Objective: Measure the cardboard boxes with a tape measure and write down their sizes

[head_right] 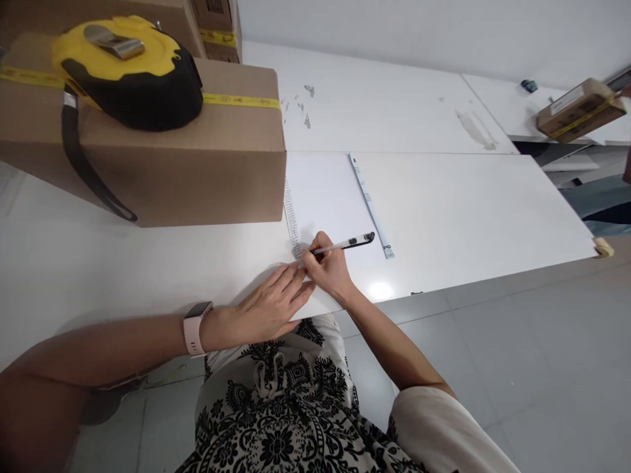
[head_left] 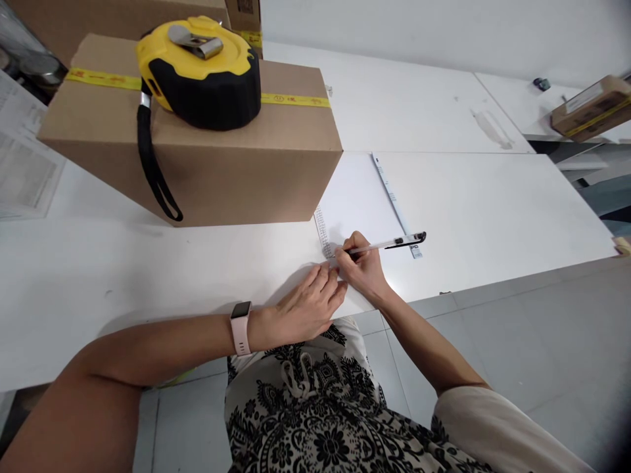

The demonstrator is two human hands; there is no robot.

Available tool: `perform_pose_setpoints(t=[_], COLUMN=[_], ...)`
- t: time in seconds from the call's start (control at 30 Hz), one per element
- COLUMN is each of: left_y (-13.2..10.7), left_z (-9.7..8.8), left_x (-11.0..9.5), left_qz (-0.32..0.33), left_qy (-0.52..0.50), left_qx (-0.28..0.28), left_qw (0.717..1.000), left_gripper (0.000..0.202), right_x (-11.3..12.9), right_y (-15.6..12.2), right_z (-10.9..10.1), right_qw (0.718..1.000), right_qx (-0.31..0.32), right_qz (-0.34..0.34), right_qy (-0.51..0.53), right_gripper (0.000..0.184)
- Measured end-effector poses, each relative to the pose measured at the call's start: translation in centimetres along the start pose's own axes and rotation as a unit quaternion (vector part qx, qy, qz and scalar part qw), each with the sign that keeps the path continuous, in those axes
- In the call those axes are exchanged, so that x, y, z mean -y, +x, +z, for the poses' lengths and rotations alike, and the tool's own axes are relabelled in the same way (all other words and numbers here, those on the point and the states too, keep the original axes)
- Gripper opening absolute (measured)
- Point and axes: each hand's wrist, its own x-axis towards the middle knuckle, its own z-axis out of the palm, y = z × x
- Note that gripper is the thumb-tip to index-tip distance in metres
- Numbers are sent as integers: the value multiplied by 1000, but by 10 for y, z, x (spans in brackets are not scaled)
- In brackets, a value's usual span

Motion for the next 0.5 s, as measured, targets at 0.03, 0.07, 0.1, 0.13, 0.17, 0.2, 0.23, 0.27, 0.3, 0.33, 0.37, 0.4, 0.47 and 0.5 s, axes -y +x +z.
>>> perform_pose_setpoints(t=[0.03, 0.07, 0.1, 0.13, 0.17, 0.2, 0.23, 0.27, 0.3, 0.33, 0.37, 0.4, 0.47, 0.5], left_y=[0, 0, 1, 1, 1, 1, 1, 1, 1, 1, 1, 1, 0, 0], left_z=[1, 1, 1, 2, 2, 2, 3, 3, 4, 4, 5, 5, 6, 5], left_x=[0, 0, 0, 0, 0, 0, 0, 0, 0, -1, -1, -1, -1, -1], left_qz=[0, 0, 0, 0, 0, 0, 0, -1, -1, -1, -1, -1, -1, -1], left_qy=[-1, -2, -5, -7, -9, -10, -12, -13, -14, -14, -14, -15, -15, -14], left_qx=[0, 1, 1, 2, 2, 2, 2, 1, 1, 0, 0, -1, -3, -2], left_qw=[1000, 1000, 1000, 1000, 1000, 1000, 1000, 1000, 1000, 1000, 1000, 1000, 1000, 1000], left_gripper=[77, 76, 76, 75, 75, 75, 76, 76, 77, 77, 77, 77, 77, 77], right_x=[-1, -1, -2, -2, -3, -3, -3, -3, -3, -3, -3, -2, -2, -3], right_y=[0, 0, 0, 0, 0, 1, 0, 0, 0, 0, 0, 0, 0, 0], right_z=[0, 0, 0, 0, 0, 0, 0, 0, 0, 0, 0, 0, 0, 0], right_qw=[1000, 1000, 1000, 1000, 1000, 1000, 1000, 1000, 1000, 1000, 1000, 1000, 1000, 1000], right_qx=[-1, -1, 0, -1, -3, -7, -10, -13, -15, -15, -14, -12, -7, -4], right_qz=[1, 1, 1, 1, 1, 0, -1, -1, -1, -1, -2, -3, -4, -4], right_qy=[-1, 0, 1, 3, 4, 3, 2, -1, -5, -8, -12, -14, -14, -12], right_gripper=[22, 23, 23, 23, 23, 23, 23, 23, 23, 23, 22, 22, 23, 23])
